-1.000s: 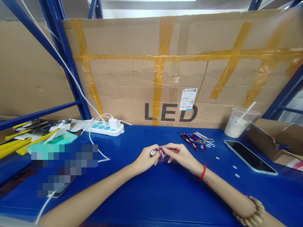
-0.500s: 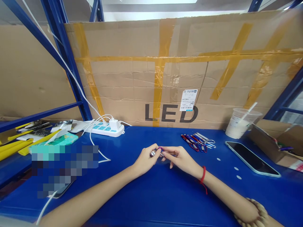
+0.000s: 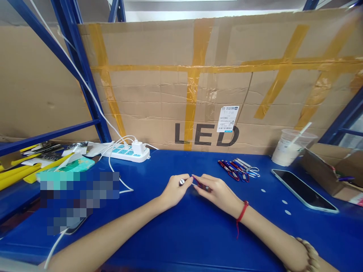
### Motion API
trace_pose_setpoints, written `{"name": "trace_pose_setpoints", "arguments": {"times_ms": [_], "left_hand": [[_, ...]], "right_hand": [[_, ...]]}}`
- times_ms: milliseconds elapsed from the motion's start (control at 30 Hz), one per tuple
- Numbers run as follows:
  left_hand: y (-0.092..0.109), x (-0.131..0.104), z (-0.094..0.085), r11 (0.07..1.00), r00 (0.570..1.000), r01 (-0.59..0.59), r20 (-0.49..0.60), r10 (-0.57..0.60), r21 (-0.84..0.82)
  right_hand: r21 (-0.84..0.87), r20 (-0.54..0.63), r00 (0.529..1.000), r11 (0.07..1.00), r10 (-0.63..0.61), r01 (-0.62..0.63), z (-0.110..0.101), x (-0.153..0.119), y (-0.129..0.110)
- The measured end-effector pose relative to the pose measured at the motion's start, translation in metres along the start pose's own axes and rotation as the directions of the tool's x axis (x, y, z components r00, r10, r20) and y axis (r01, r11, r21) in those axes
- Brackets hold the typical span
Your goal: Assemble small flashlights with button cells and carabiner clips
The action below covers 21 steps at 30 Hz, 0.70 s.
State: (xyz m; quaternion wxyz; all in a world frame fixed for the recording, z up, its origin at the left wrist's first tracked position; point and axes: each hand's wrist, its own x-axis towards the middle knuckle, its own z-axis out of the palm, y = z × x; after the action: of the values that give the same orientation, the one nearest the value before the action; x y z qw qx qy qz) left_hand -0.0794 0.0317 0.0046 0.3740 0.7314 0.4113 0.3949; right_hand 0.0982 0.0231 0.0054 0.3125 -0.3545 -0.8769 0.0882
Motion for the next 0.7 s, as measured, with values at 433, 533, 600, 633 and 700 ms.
{"name": "trace_pose_setpoints", "arguments": {"times_ms": [433,533,600,633,700], "left_hand": [[-0.0067,-0.0001,-0.0005,0.998,1.000,0.009,0.023,-0.008,-0.065],[-0.0086,0.0000,-0.0005,0.999,1.000,-0.012,0.027,0.013,-0.029],[-0.0094,-0.0002,-0.0001,1.000,0.999,-0.022,0.032,0.022,0.002],[-0.0094,-0.0003,0.0002,0.999,0.999,-0.026,0.033,0.025,0.026],[-0.0086,-0.0003,0.0011,0.996,0.999,-0.036,0.032,0.033,0.083]], "right_hand": [[-0.040,0.060,0.997,0.998,-0.039,0.042,-0.0031,0.0014,-0.0051],[-0.058,0.045,0.998,0.997,-0.041,0.044,-0.0022,0.0016,-0.0062],[-0.065,0.021,0.999,0.997,-0.044,0.045,-0.0008,0.0020,-0.0060],[-0.066,0.007,0.999,0.997,-0.048,0.048,0.0000,0.0024,-0.0055],[-0.066,-0.023,0.999,0.997,-0.050,0.048,0.0008,0.0031,-0.0037]]}}
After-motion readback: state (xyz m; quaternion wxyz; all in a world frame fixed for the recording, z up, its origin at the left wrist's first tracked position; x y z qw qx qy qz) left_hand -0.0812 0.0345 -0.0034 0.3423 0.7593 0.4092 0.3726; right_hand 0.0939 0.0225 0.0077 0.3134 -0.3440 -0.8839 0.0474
